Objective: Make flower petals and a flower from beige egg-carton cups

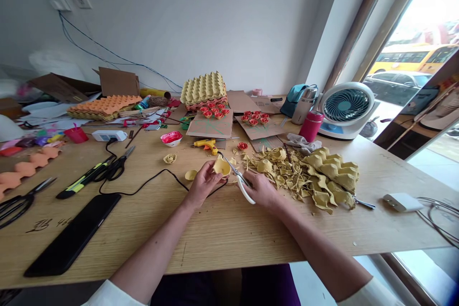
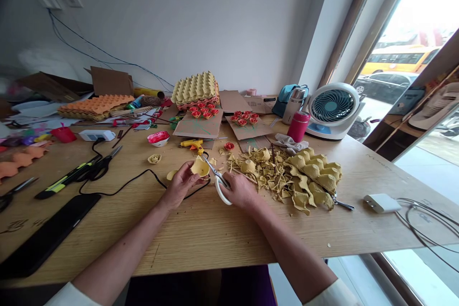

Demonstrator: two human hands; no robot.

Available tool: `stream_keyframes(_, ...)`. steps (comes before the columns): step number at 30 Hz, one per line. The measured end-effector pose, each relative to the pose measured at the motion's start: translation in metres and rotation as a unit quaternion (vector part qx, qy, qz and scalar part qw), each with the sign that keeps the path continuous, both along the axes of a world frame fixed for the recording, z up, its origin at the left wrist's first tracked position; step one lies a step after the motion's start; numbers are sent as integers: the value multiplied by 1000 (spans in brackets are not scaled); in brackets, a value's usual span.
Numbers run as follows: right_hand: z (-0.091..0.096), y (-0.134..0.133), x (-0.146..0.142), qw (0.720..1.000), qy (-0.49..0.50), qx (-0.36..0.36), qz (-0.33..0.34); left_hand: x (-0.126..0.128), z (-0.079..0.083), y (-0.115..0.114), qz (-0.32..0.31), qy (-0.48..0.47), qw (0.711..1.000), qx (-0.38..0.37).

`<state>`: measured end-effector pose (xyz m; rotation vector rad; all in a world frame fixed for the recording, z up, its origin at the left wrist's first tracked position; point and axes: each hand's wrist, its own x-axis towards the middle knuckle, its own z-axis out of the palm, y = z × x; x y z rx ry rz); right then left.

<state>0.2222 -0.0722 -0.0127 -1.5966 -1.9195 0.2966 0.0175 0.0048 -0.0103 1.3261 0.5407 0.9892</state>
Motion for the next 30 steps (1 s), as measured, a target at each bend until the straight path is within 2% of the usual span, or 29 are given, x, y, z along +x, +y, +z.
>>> stream_keyframes(6,1,2,1,999,45,-2,-25,-1,0,2,-14,-57,994,-95)
stream_keyframes(9,0,2,4,996,72,-10,-43,-1,1,3,-13,-61,992,-109)
stream_keyframes(15,-5,5,9,994,103,-36,-23,0,2,2,-4,-28,996,-89)
stream_keyframes(21,1,1,6,993,107,-43,7,0,3,0,11,-5,998,-60)
stream_keyframes(30,3,-1,7,998,51,-26,16,-3,6,2,43,-6,999,-20)
